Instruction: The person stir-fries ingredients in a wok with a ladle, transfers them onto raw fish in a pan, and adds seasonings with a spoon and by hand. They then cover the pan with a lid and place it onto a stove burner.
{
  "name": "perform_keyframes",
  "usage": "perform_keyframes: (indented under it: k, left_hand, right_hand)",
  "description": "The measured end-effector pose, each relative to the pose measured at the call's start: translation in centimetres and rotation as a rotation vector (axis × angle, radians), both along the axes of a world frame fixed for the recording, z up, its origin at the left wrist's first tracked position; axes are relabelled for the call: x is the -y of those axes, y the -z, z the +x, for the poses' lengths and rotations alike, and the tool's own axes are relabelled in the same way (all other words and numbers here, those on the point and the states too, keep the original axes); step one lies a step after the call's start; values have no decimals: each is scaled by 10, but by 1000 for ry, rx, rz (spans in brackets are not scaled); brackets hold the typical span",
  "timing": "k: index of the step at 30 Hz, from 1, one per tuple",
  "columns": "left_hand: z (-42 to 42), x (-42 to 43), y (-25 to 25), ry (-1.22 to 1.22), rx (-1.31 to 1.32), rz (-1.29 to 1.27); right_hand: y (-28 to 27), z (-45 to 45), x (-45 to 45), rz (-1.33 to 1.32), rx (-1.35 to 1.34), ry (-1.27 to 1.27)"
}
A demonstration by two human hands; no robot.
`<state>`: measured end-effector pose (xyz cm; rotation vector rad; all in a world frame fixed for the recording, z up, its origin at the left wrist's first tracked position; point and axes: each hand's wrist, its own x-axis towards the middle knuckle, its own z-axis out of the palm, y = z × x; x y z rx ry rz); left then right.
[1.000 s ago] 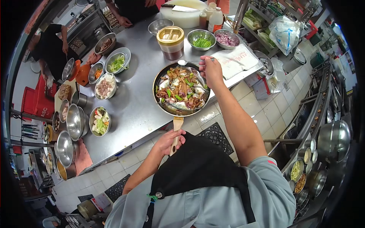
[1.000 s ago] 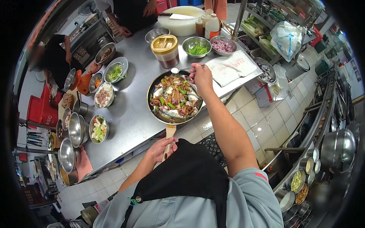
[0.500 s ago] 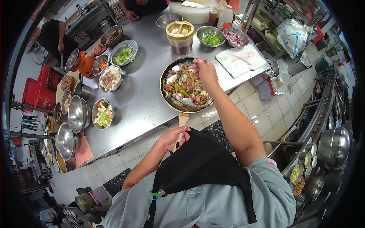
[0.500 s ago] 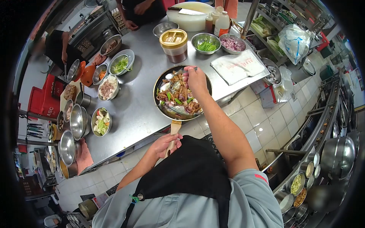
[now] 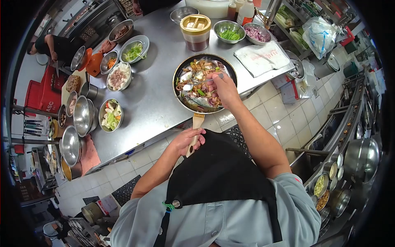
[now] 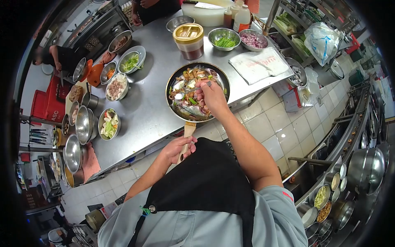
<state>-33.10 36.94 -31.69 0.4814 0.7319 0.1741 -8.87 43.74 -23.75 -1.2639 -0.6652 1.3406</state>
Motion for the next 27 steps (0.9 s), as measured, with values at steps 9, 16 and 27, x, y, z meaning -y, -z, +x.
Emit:
perform_keyframes:
  k: [9, 16, 27]
  left_hand:
    - [0, 1, -2, -7, -11, 14]
    - [1, 0, -9, 0, -21, 2]
    - [0, 0, -7, 13, -21, 9]
  right_hand:
    - [5, 4, 34, -19, -27, -36]
    - [8, 18, 58, 2, 77, -55]
    - [-3, 68, 90, 11, -12, 167]
